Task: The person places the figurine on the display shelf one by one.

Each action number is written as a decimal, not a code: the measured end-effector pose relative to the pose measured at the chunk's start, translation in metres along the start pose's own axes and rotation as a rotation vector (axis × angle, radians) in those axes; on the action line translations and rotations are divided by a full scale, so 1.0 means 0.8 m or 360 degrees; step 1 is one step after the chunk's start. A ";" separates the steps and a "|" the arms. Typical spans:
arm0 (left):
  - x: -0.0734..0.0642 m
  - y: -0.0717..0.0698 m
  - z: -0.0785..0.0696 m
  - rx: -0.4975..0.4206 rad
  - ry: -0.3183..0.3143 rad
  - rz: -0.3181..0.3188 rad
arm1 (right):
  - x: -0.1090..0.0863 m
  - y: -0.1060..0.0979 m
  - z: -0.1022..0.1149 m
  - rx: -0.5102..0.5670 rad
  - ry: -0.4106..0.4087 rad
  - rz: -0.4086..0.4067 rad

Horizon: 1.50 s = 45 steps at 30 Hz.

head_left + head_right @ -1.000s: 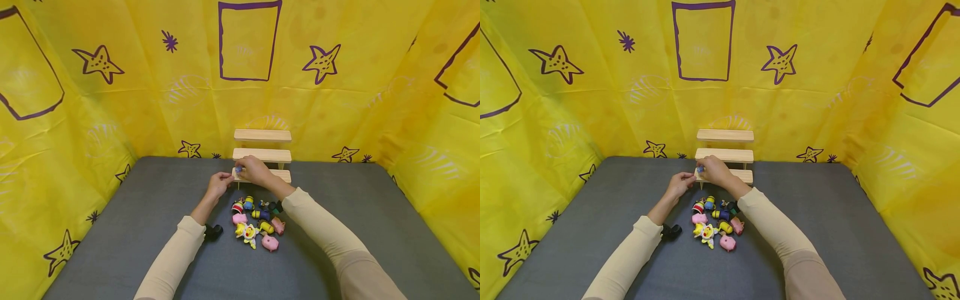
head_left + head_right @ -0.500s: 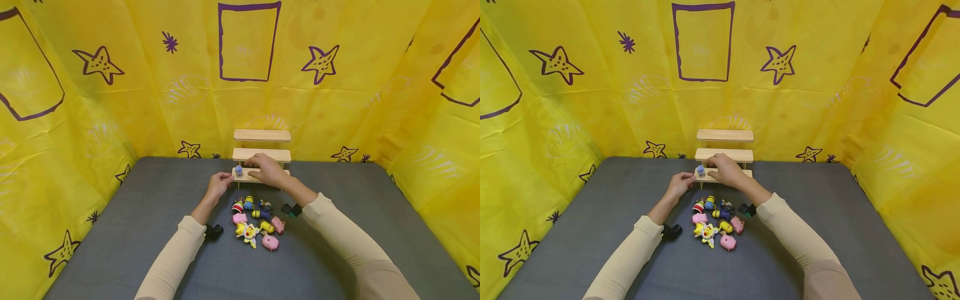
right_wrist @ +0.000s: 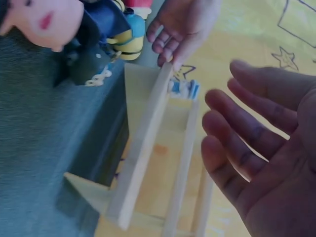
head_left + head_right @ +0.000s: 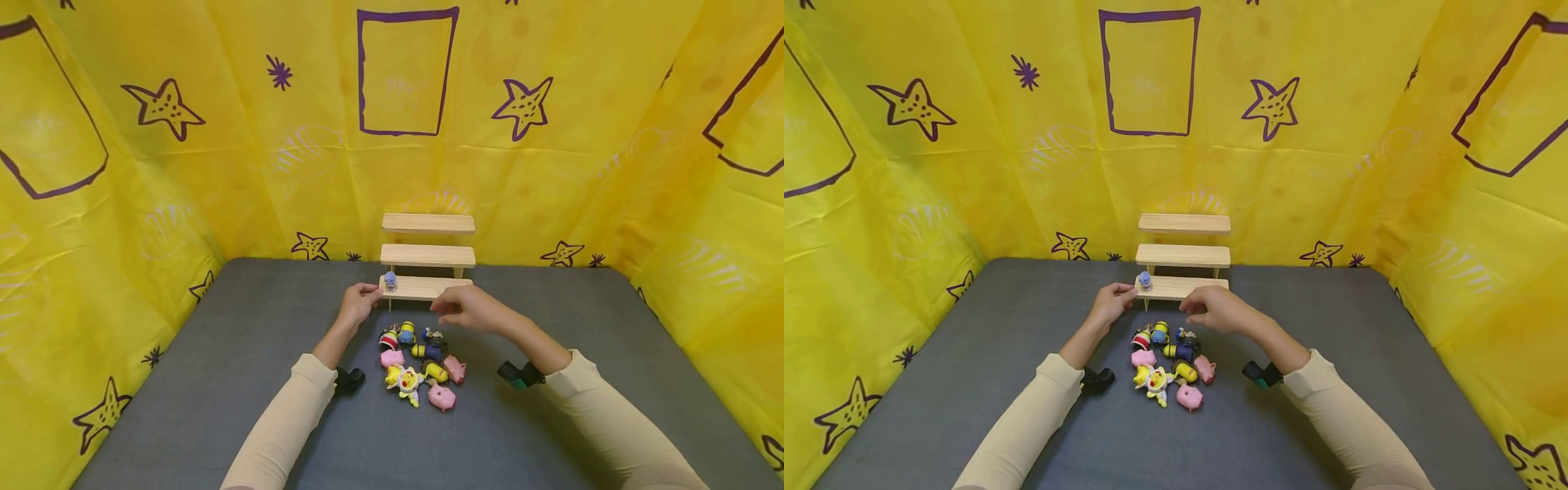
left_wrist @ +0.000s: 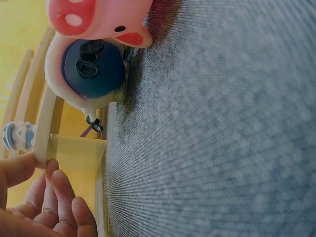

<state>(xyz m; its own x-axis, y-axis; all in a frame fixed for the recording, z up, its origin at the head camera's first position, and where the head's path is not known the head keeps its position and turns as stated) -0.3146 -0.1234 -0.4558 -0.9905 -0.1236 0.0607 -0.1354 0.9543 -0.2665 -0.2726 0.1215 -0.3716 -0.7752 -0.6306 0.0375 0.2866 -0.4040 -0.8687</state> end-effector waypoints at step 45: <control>0.001 0.001 0.002 0.0003 -0.0021 -0.0012 | -0.067 0.088 -0.059 0.0300 0.0241 0.0260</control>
<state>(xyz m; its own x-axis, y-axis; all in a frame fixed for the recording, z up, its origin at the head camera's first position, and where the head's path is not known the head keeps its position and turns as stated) -0.3155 -0.1227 -0.4572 -0.9897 -0.1343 0.0500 -0.1428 0.9529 -0.2677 -0.2377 0.1581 -0.4586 -0.7812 -0.5972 -0.1817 0.5030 -0.4300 -0.7497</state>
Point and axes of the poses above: each hand's wrist, its own x-axis towards the middle knuckle, its own y-axis out of the palm, z = x × y, the point moved 2 cm from there along x, towards the middle knuckle, and after that the axes turned 11 degrees about y, right-handed, at the moved point
